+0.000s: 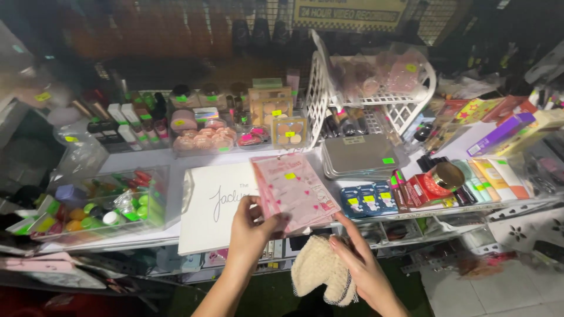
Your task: The person wipes a pink Brow Class package and a white palette box with a cloth on a glass shelf. They then pick up several small cosmetic bottles from a clear container, wipe each one individually with the cloth, and place them back into the container.
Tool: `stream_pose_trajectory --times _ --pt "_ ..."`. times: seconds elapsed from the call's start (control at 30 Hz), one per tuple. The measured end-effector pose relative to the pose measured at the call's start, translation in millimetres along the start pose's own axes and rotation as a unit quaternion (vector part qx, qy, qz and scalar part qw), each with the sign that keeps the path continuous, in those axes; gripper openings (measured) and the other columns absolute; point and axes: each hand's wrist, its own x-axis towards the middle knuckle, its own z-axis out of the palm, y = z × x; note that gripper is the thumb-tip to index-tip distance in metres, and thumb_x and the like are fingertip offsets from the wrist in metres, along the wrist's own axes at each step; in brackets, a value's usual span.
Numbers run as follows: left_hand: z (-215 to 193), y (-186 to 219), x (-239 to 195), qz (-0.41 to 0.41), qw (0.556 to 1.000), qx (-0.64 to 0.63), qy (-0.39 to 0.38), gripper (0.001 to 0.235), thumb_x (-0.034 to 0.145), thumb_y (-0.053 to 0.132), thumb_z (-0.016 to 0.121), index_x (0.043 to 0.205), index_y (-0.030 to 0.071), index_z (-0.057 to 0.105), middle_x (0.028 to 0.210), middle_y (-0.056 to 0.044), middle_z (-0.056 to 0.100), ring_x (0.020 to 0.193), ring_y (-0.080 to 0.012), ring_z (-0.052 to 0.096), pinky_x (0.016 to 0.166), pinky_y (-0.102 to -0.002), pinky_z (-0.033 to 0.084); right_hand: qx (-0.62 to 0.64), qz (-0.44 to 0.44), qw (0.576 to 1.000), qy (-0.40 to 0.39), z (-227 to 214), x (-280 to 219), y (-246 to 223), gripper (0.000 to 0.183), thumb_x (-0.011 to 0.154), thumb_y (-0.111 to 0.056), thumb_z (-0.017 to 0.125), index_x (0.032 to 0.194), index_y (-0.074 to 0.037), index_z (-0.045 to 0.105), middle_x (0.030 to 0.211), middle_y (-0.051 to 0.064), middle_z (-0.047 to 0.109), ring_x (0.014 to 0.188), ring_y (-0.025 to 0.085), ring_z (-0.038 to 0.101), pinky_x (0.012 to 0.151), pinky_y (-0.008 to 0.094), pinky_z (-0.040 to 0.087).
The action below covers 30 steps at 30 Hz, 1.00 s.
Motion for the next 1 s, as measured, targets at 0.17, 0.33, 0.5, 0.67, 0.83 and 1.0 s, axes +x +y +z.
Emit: stream_pose_trajectory --times 0.17,0.33,0.5,0.67,0.83,1.0 --pt "4.2 -3.6 1.7 0.081 0.956 0.282 0.028 0.045 0.084 0.022 0.078 0.12 0.0 0.06 0.085 -0.018 0.074 0.067 -0.0259 0.073 0.059 -0.036 0.058 -0.045 0.032 0.998 0.018 -12.3 11.9 13.6 0.065 0.092 -0.015 0.065 0.154 -0.019 0.046 0.138 0.002 0.055 0.111 0.012 0.056 0.098 0.029 0.045" --pt "-4.7 -13.9 -9.9 0.335 0.793 0.503 0.077 0.088 0.065 0.059 0.08 0.125 -0.002 0.06 0.098 -0.018 0.067 0.09 -0.035 0.064 0.079 -0.045 0.049 -0.031 0.066 0.997 0.026 -13.9 16.3 18.9 0.066 0.092 -0.017 0.065 0.155 -0.022 0.045 0.126 0.011 0.058 0.109 0.015 0.058 0.096 0.032 0.047" --pt "-13.7 -23.4 -6.6 0.383 0.73 0.563 0.057 0.117 0.054 0.075 0.077 0.132 -0.01 0.054 0.103 -0.019 0.065 0.102 -0.0356 0.061 0.089 -0.048 0.044 0.011 0.074 0.997 0.015 -8.1 17.5 24.8 0.064 0.092 -0.018 0.064 0.154 -0.021 0.045 0.127 0.011 0.058 0.111 0.017 0.057 0.094 0.033 0.046" --pt "-20.8 -25.0 -3.3 0.387 0.729 0.561 0.058 0.119 0.059 0.071 0.082 0.136 -0.013 0.049 0.109 -0.02 0.069 0.098 -0.032 0.063 0.09 -0.048 0.045 0.006 0.096 0.995 0.002 7.5 14.4 11.9 0.063 0.092 -0.021 0.063 0.153 -0.022 0.044 0.134 0.011 0.056 0.119 0.018 0.056 0.096 0.034 0.048" --pt "-31.9 -20.3 -6.2 0.375 0.745 0.548 0.056 0.118 0.058 0.068 0.083 0.137 -0.013 0.05 0.105 -0.019 0.069 0.098 -0.0323 0.064 0.087 -0.047 0.045 0.009 0.106 0.994 -0.001 13.1 15.8 16.0 0.063 0.093 -0.023 0.063 0.153 -0.022 0.044 0.132 0.014 0.056 0.12 0.02 0.057 0.096 0.035 0.048" --pt "-24.8 -12.0 -6.3 0.353 0.743 0.567 0.048 0.117 0.056 0.07 0.082 0.135 -0.011 0.051 0.101 -0.019 0.066 0.096 -0.0338 0.062 0.086 -0.048 0.044 -0.003 0.087 0.996 -0.003 3.6 17.2 21.2 0.062 0.093 -0.023 0.064 0.152 -0.021 0.045 0.129 0.012 0.057 0.117 0.017 0.057 0.096 0.032 0.048"
